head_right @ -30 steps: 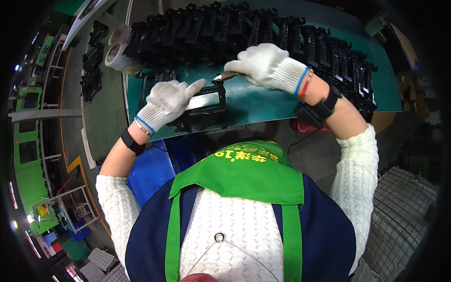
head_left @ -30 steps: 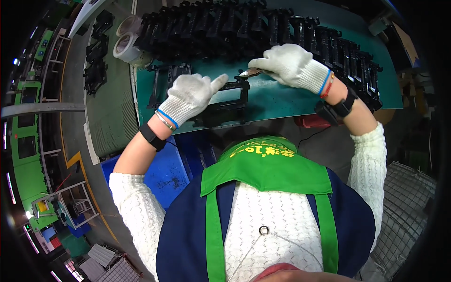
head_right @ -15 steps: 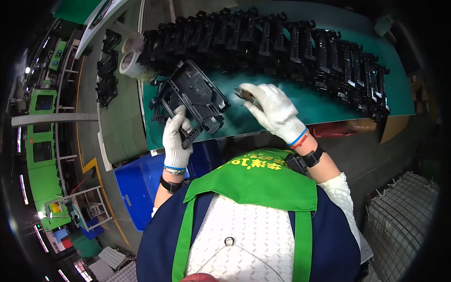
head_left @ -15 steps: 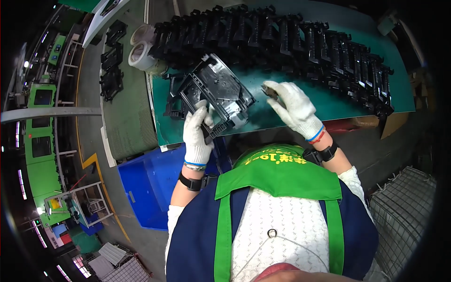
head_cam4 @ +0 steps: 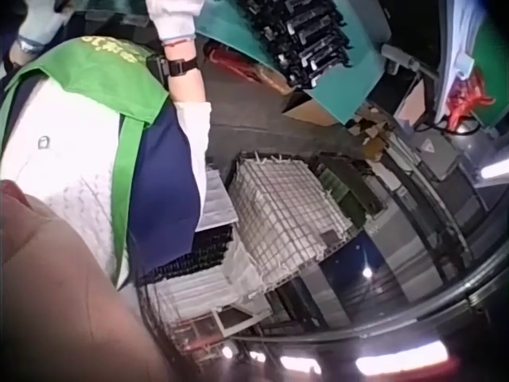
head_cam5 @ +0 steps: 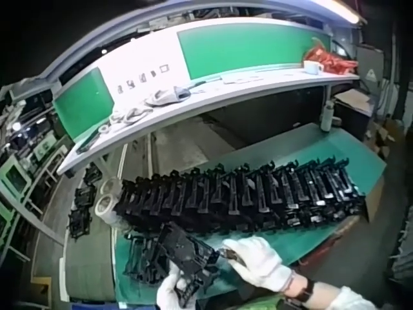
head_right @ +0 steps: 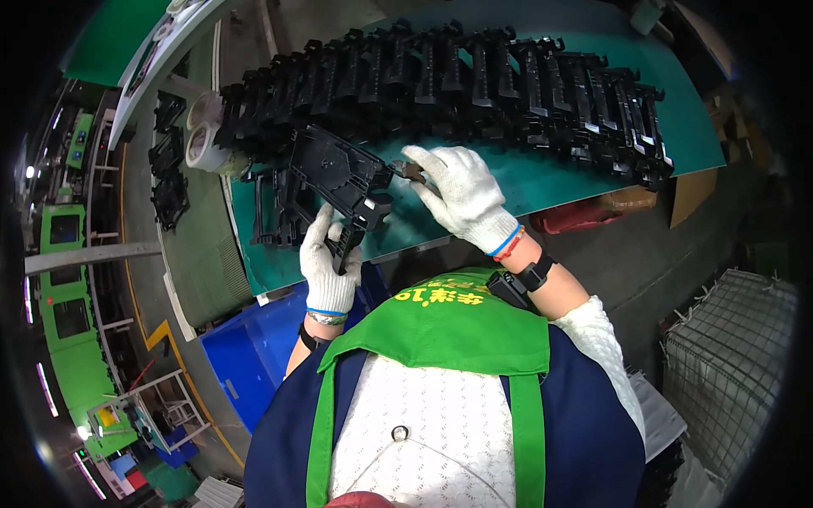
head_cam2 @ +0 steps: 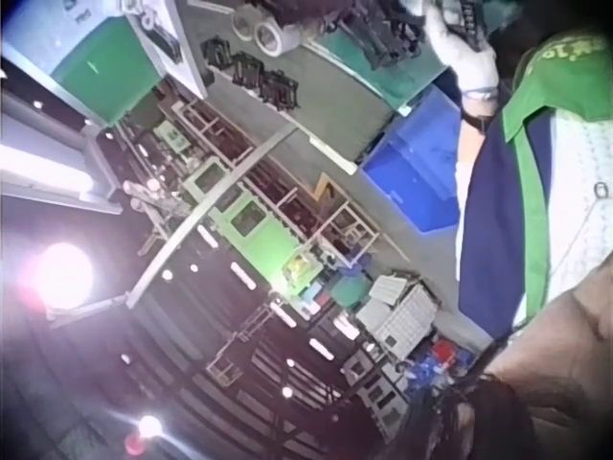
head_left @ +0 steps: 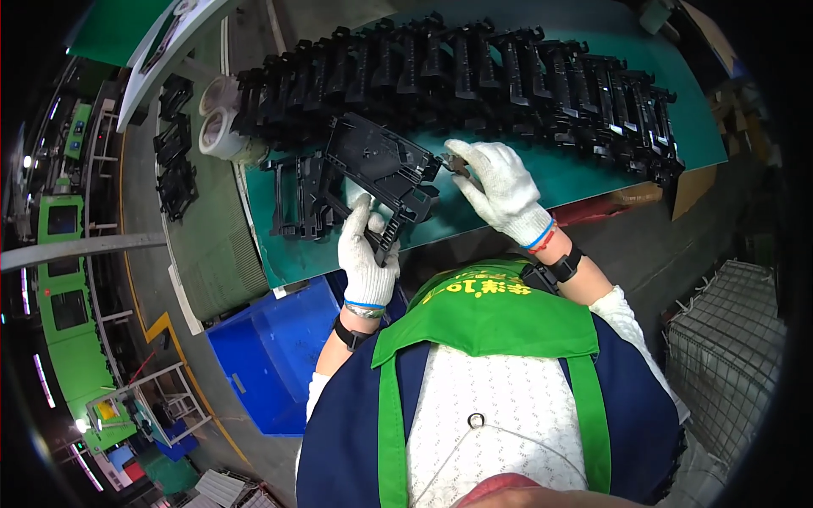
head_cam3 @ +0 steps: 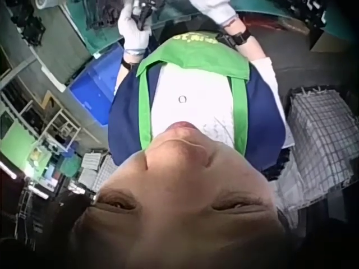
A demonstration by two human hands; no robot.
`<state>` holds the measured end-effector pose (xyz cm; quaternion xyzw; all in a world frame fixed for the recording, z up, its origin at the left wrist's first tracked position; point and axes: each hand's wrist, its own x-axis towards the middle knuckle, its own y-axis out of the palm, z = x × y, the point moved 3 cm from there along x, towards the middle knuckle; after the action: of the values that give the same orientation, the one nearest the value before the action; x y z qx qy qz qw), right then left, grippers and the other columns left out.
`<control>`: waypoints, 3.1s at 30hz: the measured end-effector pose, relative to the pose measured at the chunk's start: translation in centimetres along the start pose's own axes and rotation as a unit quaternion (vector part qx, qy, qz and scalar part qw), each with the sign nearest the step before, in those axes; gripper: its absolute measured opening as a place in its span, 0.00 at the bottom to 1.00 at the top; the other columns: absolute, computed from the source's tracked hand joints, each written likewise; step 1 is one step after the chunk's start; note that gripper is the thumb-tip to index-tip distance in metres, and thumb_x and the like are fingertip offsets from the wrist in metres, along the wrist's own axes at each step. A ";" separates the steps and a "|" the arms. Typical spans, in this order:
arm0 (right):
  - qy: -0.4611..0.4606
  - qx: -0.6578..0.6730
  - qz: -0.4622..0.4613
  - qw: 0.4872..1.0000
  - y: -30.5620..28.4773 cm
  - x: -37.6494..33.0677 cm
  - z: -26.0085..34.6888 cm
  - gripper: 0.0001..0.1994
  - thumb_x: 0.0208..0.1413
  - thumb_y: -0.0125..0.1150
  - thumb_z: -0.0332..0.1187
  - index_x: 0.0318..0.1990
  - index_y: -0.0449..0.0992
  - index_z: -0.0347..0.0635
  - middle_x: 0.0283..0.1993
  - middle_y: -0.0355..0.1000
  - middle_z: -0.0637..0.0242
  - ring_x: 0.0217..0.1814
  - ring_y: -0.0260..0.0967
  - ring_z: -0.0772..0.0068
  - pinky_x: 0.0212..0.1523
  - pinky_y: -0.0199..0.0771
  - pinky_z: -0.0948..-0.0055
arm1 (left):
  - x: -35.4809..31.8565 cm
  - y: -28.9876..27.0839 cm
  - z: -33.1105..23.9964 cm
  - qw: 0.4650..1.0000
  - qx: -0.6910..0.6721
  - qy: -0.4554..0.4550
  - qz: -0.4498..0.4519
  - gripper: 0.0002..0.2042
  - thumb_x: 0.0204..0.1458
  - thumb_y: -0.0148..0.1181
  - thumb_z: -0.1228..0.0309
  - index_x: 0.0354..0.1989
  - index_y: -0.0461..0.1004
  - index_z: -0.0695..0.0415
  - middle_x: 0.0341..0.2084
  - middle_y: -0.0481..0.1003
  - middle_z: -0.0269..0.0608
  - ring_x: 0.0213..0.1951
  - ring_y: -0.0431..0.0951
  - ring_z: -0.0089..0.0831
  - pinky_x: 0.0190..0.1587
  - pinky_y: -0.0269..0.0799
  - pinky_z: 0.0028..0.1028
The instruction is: The person picks up plastic components from a conveyor belt, trims them using shears, and stacks them on a table before placing the stack into a large storage container.
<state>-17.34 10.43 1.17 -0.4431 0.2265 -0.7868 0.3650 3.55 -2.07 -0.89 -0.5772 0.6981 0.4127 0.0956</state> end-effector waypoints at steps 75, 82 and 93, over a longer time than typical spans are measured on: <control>-0.069 0.074 0.159 0.982 20.5 7.0 10.0 0.26 0.60 0.66 0.25 0.67 0.73 0.44 0.56 0.70 0.59 0.42 0.72 0.64 0.46 0.76 0.67 | 22.8 -32.7 -33.8 0.962 0.026 0.234 -0.136 0.25 0.58 0.70 0.61 0.60 0.74 0.59 0.42 0.79 0.41 0.46 0.80 0.40 0.53 0.80 0.48; -0.009 0.000 0.146 0.989 20.3 3.7 5.8 0.27 0.53 0.67 0.19 0.63 0.73 0.41 0.57 0.71 0.52 0.50 0.74 0.55 0.49 0.78 0.63 | 32.7 -34.8 -41.2 0.948 -0.056 0.275 -0.151 0.21 0.53 0.72 0.62 0.52 0.78 0.58 0.40 0.76 0.43 0.39 0.75 0.35 0.47 0.77 0.42; -0.022 -0.086 0.185 0.979 20.9 3.8 7.8 0.26 0.50 0.71 0.25 0.59 0.76 0.44 0.51 0.73 0.56 0.41 0.76 0.57 0.43 0.79 0.62 | 43.7 -34.5 -45.3 0.873 -0.118 0.300 -0.366 0.34 0.48 0.74 0.61 0.60 0.71 0.71 0.57 0.77 0.58 0.53 0.81 0.51 0.59 0.75 0.42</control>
<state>-4.05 -5.95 -7.09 -0.4403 0.3633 -0.6736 0.4694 35.85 -64.66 -14.61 -0.8945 0.3782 0.2347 -0.0426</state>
